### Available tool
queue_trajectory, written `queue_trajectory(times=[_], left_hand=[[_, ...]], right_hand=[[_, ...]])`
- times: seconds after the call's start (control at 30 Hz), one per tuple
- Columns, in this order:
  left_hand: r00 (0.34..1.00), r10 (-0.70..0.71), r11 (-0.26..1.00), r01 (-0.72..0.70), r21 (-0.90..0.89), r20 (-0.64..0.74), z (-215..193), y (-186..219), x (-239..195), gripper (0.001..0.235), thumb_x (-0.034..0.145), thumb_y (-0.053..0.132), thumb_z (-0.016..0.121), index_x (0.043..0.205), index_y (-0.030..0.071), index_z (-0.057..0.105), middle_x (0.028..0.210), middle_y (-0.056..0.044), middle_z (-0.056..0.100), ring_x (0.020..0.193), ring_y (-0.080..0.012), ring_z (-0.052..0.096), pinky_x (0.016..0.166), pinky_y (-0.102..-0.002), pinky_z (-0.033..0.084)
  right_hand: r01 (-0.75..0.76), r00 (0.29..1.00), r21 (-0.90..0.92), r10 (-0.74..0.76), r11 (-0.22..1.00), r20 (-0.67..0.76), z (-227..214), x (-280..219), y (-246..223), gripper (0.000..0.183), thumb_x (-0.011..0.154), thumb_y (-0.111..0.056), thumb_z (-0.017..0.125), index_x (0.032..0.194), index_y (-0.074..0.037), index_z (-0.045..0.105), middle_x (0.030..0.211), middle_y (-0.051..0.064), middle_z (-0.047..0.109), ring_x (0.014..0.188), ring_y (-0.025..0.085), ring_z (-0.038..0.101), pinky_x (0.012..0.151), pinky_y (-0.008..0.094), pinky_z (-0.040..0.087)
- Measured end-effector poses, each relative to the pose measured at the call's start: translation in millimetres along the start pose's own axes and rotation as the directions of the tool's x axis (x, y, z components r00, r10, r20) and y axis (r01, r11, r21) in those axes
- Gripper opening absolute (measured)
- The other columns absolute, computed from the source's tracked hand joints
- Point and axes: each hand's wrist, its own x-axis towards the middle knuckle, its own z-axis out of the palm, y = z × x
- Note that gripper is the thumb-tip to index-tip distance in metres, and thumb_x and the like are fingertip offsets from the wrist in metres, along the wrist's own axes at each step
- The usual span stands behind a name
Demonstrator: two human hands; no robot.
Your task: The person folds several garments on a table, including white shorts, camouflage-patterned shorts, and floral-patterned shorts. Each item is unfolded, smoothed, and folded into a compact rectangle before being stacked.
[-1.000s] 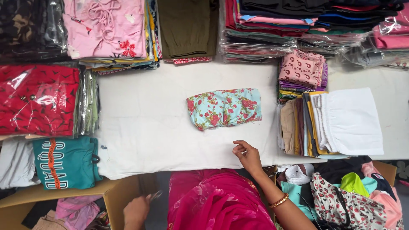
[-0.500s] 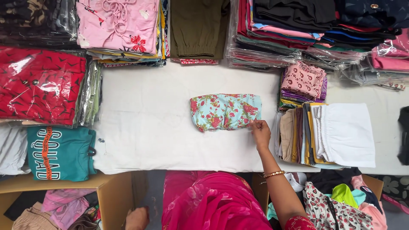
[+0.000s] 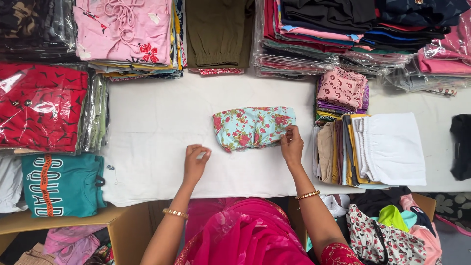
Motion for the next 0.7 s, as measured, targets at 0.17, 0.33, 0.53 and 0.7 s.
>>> queue_trajectory(times=[0.17, 0.33, 0.53, 0.7], left_hand=[[1.0, -0.013, 1.0, 0.013, 0.025, 0.003, 63.2, 31.4, 48.3, 0.018, 0.091, 0.024, 0.08, 0.108, 0.017, 0.077, 0.132, -0.011, 0.045, 0.107, -0.0263, 0.062, 0.09, -0.038, 0.054], [0.964, -0.262, 0.93, 0.238, 0.28, 0.051, 74.5, 51.6, 47.2, 0.045, 0.084, 0.009, 0.076, 0.125, 0.024, 0.069, 0.132, -0.009, 0.046, 0.104, -0.0281, 0.065, 0.092, -0.038, 0.054], [0.997, -0.043, 0.979, 0.031, 0.201, 0.056, 58.1, 11.3, 65.4, 0.071, 0.081, -0.009, 0.07, 0.145, 0.019, 0.056, 0.14, -0.006, 0.056, 0.124, -0.0277, 0.058, 0.104, -0.035, 0.049], [0.994, -0.109, 0.978, 0.104, 0.184, 0.02, 40.0, 0.3, 70.9, 0.075, 0.084, -0.01, 0.066, 0.15, 0.022, 0.051, 0.148, -0.005, 0.052, 0.133, -0.0261, 0.055, 0.109, -0.032, 0.048]], right_hand=[[0.001, 0.999, 0.107, -0.006, 0.994, 0.048, 8.4, 4.3, 10.4, 0.018, 0.095, 0.001, 0.061, 0.102, -0.006, 0.076, 0.1, 0.005, 0.065, 0.079, 0.015, 0.068, 0.071, 0.031, 0.059], [-0.123, 0.991, -0.129, 0.128, 0.984, 0.029, 25.0, -1.4, -15.6, 0.038, 0.077, -0.013, 0.088, 0.111, -0.006, 0.071, 0.1, 0.007, 0.068, 0.074, 0.017, 0.065, 0.074, 0.035, 0.054], [-0.088, 0.996, -0.107, 0.088, 0.99, -0.004, 7.4, 16.5, 0.6, 0.049, 0.071, 0.005, 0.075, 0.118, -0.011, 0.074, 0.11, 0.005, 0.07, 0.071, 0.018, 0.063, 0.072, 0.033, 0.055], [-0.02, 0.994, -0.155, 0.035, 0.988, 0.099, -21.5, 38.7, 11.1, 0.055, 0.078, 0.006, 0.073, 0.128, -0.017, 0.074, 0.109, 0.007, 0.07, 0.071, 0.021, 0.06, 0.071, 0.033, 0.054]])
